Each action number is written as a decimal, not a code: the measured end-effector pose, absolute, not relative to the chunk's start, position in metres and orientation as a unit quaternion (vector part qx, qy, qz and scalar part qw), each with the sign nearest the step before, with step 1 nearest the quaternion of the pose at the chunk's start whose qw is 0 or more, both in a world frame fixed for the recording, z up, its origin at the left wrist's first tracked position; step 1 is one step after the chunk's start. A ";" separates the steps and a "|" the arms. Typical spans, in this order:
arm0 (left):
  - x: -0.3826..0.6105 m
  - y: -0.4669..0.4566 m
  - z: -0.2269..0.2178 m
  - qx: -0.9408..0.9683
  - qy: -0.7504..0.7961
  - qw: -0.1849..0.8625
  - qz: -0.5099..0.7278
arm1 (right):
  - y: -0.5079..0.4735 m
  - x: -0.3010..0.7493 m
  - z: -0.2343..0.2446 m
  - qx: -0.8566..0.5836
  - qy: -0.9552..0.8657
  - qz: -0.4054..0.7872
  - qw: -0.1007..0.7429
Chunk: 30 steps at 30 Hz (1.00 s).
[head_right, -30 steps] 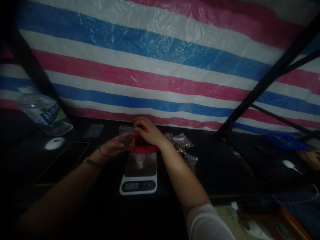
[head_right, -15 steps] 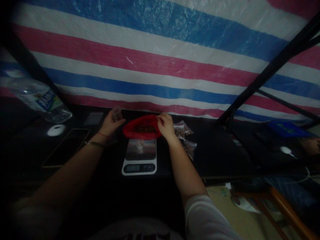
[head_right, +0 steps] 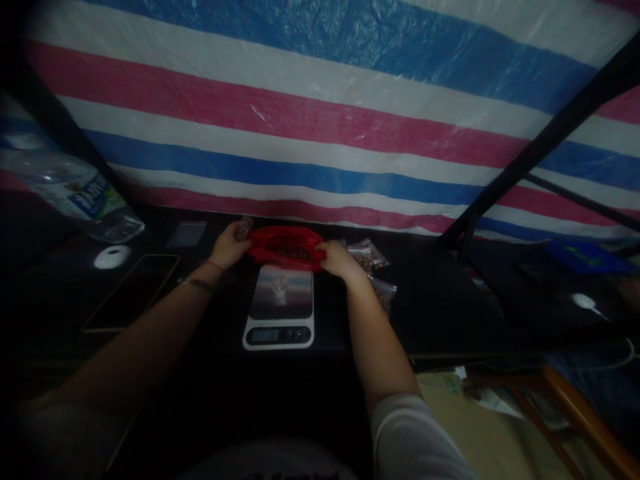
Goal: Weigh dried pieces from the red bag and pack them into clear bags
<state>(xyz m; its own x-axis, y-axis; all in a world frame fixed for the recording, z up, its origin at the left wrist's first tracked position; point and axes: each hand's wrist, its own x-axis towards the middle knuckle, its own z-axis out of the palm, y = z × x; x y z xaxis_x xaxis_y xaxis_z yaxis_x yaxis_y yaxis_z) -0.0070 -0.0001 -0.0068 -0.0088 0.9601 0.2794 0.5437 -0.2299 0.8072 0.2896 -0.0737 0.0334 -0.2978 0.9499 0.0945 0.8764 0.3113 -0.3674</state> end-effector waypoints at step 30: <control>-0.001 0.000 -0.004 0.613 0.581 0.276 0.459 | -0.056 0.284 0.016 -0.603 -0.725 0.059 0.328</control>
<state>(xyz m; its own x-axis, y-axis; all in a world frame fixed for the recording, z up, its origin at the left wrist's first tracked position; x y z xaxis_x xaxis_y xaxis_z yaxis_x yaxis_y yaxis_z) -0.0010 0.0002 -0.0038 -0.0969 0.9654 0.2421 0.4588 -0.1725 0.8716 0.2844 -0.0564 0.0159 -0.0572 0.9128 0.4044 0.8351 0.2657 -0.4817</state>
